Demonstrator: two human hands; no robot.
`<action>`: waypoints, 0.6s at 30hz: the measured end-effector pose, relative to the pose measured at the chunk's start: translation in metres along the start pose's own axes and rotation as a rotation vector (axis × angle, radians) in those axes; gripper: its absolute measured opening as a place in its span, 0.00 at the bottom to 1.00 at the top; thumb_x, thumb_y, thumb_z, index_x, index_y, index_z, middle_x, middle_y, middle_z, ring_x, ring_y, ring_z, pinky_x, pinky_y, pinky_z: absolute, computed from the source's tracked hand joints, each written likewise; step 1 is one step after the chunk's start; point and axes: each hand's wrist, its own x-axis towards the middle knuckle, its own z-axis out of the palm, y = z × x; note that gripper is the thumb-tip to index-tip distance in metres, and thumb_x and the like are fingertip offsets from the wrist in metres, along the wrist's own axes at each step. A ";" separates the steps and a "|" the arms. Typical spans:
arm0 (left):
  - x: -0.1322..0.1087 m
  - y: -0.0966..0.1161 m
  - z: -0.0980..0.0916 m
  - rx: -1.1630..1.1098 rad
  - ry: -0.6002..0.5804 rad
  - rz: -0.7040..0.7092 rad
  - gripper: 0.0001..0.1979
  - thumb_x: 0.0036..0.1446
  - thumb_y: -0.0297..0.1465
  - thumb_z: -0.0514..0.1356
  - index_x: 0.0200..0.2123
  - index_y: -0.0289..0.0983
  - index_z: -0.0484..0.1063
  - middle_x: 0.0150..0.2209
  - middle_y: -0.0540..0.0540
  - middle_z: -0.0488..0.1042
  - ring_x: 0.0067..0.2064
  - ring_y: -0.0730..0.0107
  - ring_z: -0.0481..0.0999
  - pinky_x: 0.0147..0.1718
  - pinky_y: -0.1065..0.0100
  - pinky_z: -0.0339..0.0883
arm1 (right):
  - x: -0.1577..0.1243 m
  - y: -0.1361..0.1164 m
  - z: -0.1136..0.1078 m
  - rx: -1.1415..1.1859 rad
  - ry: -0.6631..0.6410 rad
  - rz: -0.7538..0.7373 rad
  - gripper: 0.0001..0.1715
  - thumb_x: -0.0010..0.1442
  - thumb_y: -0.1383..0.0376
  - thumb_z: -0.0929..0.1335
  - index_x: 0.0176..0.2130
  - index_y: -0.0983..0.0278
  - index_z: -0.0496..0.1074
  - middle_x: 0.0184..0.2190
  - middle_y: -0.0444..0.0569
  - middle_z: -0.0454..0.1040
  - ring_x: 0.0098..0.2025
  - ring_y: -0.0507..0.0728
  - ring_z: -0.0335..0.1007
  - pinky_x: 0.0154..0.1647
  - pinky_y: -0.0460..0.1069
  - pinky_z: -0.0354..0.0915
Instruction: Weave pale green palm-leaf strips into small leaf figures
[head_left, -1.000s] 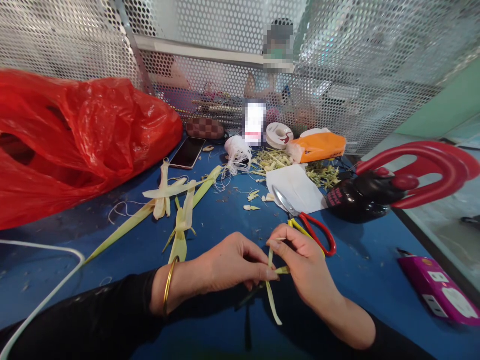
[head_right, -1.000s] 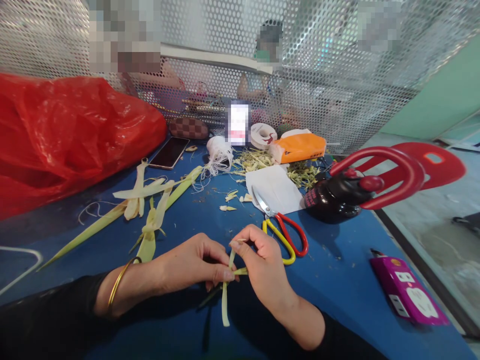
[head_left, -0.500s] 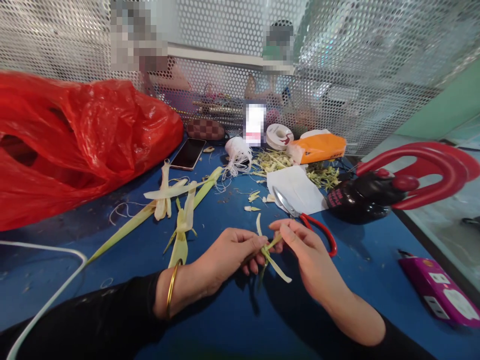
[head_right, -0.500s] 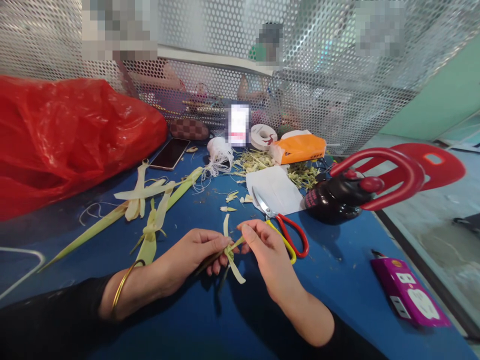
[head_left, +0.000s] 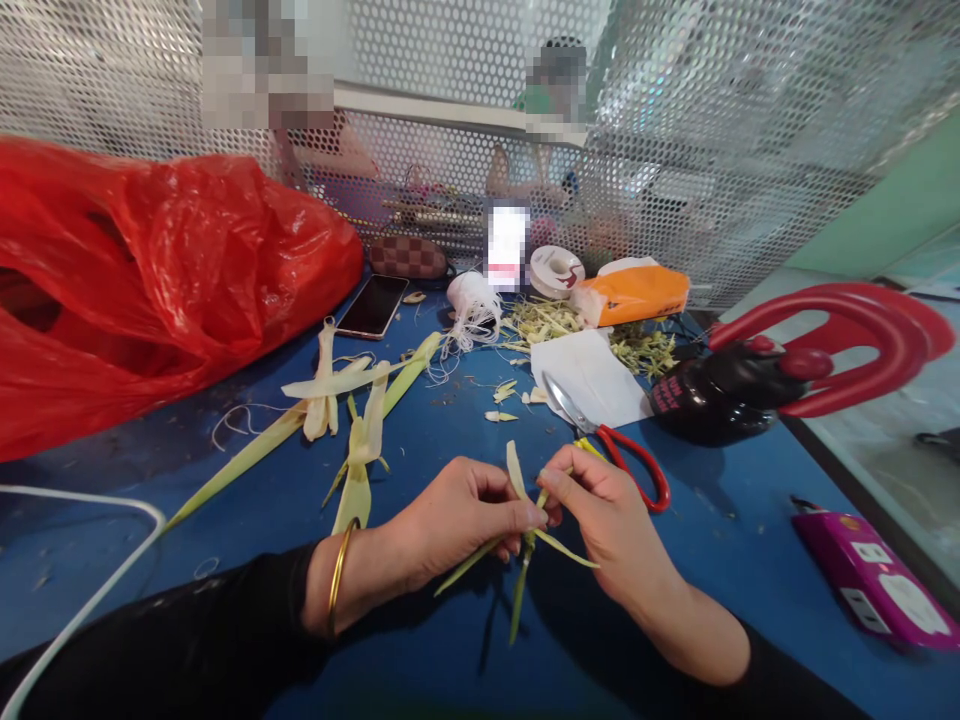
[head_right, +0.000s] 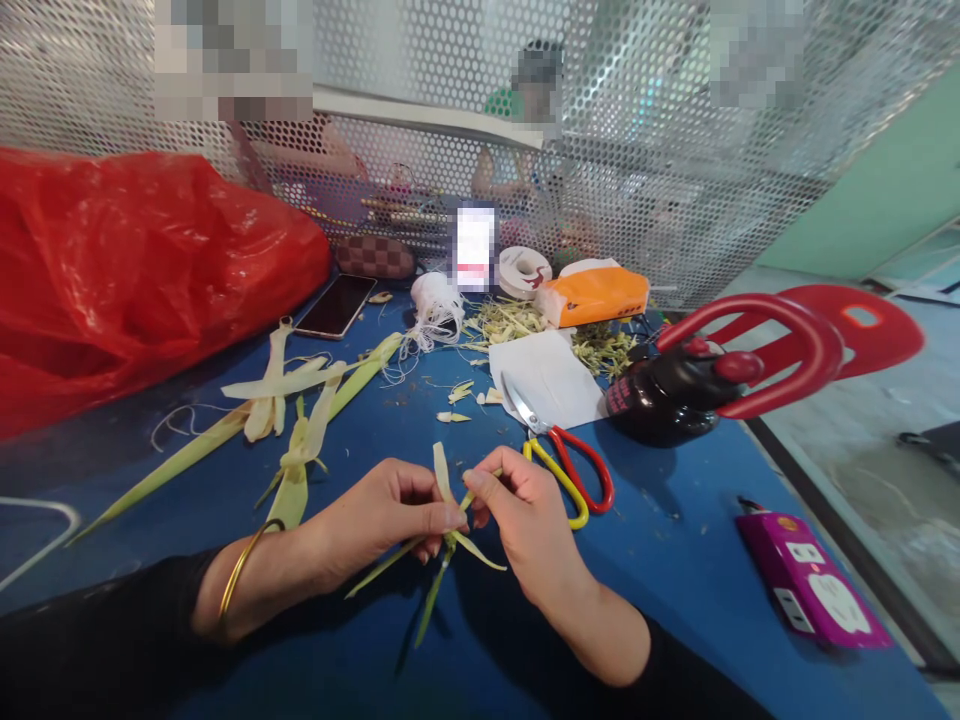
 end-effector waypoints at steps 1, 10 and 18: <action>0.000 0.000 0.000 0.012 -0.009 0.006 0.13 0.44 0.38 0.67 0.21 0.34 0.72 0.18 0.53 0.69 0.22 0.76 0.67 0.24 0.73 0.63 | 0.000 0.001 0.000 0.004 0.006 0.002 0.15 0.55 0.59 0.69 0.22 0.62 0.66 0.17 0.40 0.66 0.22 0.51 0.63 0.25 0.46 0.61; 0.001 -0.005 0.000 0.025 -0.025 0.020 0.13 0.46 0.38 0.66 0.21 0.35 0.71 0.18 0.54 0.68 0.21 0.77 0.68 0.24 0.74 0.63 | 0.005 0.003 0.000 0.009 0.027 -0.002 0.15 0.55 0.59 0.70 0.22 0.63 0.67 0.17 0.40 0.66 0.21 0.51 0.62 0.25 0.46 0.61; 0.003 0.000 -0.003 -0.059 0.170 0.026 0.15 0.52 0.40 0.62 0.26 0.32 0.76 0.26 0.45 0.77 0.24 0.77 0.71 0.26 0.75 0.61 | 0.008 0.006 -0.008 0.180 0.165 -0.021 0.15 0.60 0.54 0.67 0.41 0.61 0.73 0.32 0.46 0.74 0.32 0.54 0.71 0.38 0.50 0.66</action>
